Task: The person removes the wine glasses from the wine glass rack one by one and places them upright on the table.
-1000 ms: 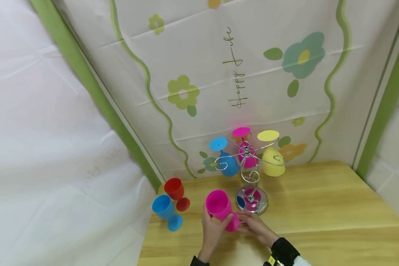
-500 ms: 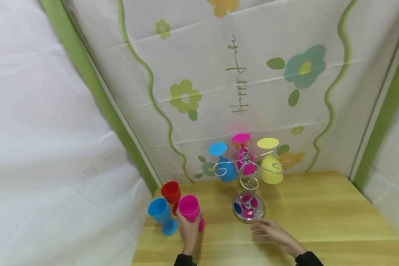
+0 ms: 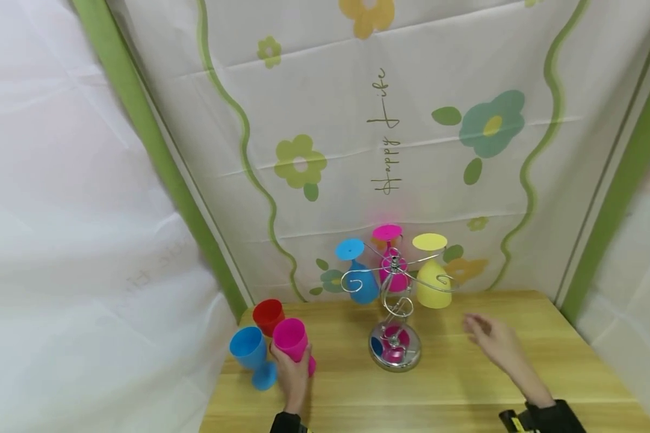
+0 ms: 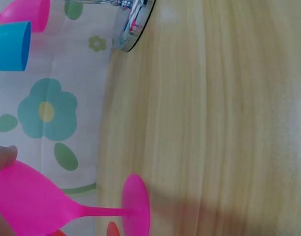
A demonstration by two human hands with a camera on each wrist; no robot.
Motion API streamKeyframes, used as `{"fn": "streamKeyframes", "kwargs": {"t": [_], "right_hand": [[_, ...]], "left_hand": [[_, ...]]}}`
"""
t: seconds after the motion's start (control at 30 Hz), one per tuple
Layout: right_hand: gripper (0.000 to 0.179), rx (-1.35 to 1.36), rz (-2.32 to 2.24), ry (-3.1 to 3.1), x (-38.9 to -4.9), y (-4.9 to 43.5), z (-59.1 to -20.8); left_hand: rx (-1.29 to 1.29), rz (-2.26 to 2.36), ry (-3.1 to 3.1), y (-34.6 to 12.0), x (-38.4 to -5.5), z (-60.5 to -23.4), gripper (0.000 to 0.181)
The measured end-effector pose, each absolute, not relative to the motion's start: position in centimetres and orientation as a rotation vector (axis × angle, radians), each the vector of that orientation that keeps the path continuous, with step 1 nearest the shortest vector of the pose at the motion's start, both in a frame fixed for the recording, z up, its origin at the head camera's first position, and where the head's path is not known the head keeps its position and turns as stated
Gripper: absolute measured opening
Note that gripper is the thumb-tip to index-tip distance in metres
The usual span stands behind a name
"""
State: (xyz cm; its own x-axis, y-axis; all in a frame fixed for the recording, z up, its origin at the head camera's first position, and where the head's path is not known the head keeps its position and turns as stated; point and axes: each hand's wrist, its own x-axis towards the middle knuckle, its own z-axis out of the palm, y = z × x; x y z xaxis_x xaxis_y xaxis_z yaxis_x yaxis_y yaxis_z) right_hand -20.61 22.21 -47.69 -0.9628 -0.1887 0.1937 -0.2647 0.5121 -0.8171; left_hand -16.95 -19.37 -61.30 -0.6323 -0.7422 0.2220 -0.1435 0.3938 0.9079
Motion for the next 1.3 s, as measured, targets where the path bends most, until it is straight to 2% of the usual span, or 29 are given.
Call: {"fn": "streamKeyframes", "kwargs": {"t": [0.1,0.17,0.3,0.43,0.83,0.93,1.1,1.3], "right_hand": [[0.027,0.412,0.991,-2.485,-20.3,22.0,-43.9],[0.025,0.43,0.848,-2.364,-20.4,21.4,-41.6],[0.029,0.591,0.786,-2.275,-21.6,19.0,-37.9],[0.037,0.762,0.735,-2.284,-23.1,15.9,-35.8],[0.044,1.029,0.544,-2.53,-26.0,10.4,-34.3],[0.038,1.016,0.558,-2.554,-26.7,9.8,-34.1],[0.014,1.013,0.707,-2.658,-28.2,9.4,-33.3],[0.021,0.958,0.794,-2.74,-29.1,9.2,-32.8]], "left_hand": [[0.758,-1.248,-2.009,-19.5,-16.9,-61.1,0.091],[0.763,-1.245,-2.002,-19.5,-16.8,-60.9,0.091],[0.795,-1.237,-1.997,-19.5,-16.7,-60.8,0.092],[0.811,-1.242,-2.006,-19.8,-16.8,-60.9,0.093],[0.799,-1.336,-1.996,-20.6,-16.8,-61.2,0.092],[0.768,-1.333,-2.001,-20.8,-16.8,-61.1,0.094],[0.759,-1.337,-2.02,-21.0,-16.4,-60.9,0.098],[0.761,-1.338,-2.035,-21.1,-15.9,-60.9,0.095]]}}
